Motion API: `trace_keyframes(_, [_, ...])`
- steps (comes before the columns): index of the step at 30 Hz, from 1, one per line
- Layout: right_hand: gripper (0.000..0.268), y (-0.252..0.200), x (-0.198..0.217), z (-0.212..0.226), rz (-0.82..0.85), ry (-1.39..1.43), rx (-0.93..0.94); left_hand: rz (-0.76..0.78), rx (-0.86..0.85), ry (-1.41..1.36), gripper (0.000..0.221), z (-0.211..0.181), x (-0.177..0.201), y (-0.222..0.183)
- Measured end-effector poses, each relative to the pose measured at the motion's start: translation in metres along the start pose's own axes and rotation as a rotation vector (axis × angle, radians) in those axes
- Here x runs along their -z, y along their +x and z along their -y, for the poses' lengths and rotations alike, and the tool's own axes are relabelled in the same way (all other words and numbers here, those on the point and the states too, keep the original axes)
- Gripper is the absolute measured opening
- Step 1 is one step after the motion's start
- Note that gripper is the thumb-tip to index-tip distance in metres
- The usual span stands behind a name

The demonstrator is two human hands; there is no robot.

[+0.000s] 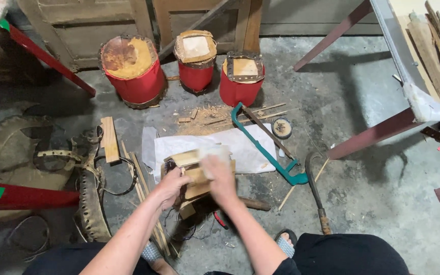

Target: Sanding the edges and surfaces of a small wooden frame using a piece of sandpaper.

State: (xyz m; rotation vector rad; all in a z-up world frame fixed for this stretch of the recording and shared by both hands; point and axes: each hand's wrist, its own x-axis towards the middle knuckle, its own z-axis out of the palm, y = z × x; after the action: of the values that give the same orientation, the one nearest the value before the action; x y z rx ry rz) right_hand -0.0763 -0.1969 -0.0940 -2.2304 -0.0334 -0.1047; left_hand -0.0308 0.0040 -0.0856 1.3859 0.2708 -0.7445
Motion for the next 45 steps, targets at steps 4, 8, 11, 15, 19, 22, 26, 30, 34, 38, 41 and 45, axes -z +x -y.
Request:
trace_keyframes(4, [0.066, 0.009, 0.010, -0.037, -0.130, -0.086, -0.095, 0.035, 0.014, -0.025, 0.065, -0.038, -0.029, -0.023])
trace_keyframes(8, [0.054, -0.002, 0.011, 0.044, -0.011, 0.179, 0.048, -0.010, 0.014, -0.035, 0.064, -0.031, -0.016, -0.018])
trace_keyframes(11, [0.056, 0.006, -0.012, -0.023, -0.076, 0.064, 0.177, -0.009, 0.018, -0.052, 0.062, -0.013, -0.014, -0.008])
trace_keyframes(15, [0.055, 0.003, 0.023, -0.054, -0.271, 0.801, -0.401, 0.033, 0.018, -0.095, 0.061, -0.008, -0.023, -0.008])
trace_keyframes(19, [0.065, 0.018, 0.078, -0.019, -0.262, 0.276, -0.225, 0.087, 0.004, -0.046, 0.064, -0.050, -0.044, -0.037])
trace_keyframes(22, [0.060, 0.016, 0.090, -0.026, -0.320, 0.310, -0.241, 0.079, -0.045, 0.146, 0.055, -0.095, -0.067, -0.074])
trace_keyframes(26, [0.052, 0.021, 0.070, -0.031, -0.297, 0.316, -0.217, 0.099, -0.108, 0.374, 0.050, -0.068, -0.050, -0.045])
trace_keyframes(30, [0.059, 0.025, 0.038, 0.020, -0.436, 1.210, -0.601, 0.134, -0.110, 0.571, 0.052, -0.062, -0.044, -0.046])
trace_keyframes(34, [0.056, 0.004, 0.002, 0.017, -0.175, 0.109, 0.124, 0.097, -0.064, 0.599, 0.053, -0.056, -0.038, -0.053])
trace_keyframes(38, [0.071, 0.012, 0.015, -0.015, -0.214, -0.050, 0.189, 0.082, -0.117, 0.620, 0.050, -0.050, -0.033, -0.044])
trace_keyframes(41, [0.066, 0.017, 0.012, -0.031, -0.284, -0.018, 0.100, 0.118, -0.120, 0.612, 0.070, -0.055, -0.033, -0.042])
trace_keyframes(45, [0.073, 0.008, -0.010, 0.029, -0.193, -0.018, 0.303, 0.106, -0.129, 0.825, 0.070, -0.074, -0.042, -0.056])
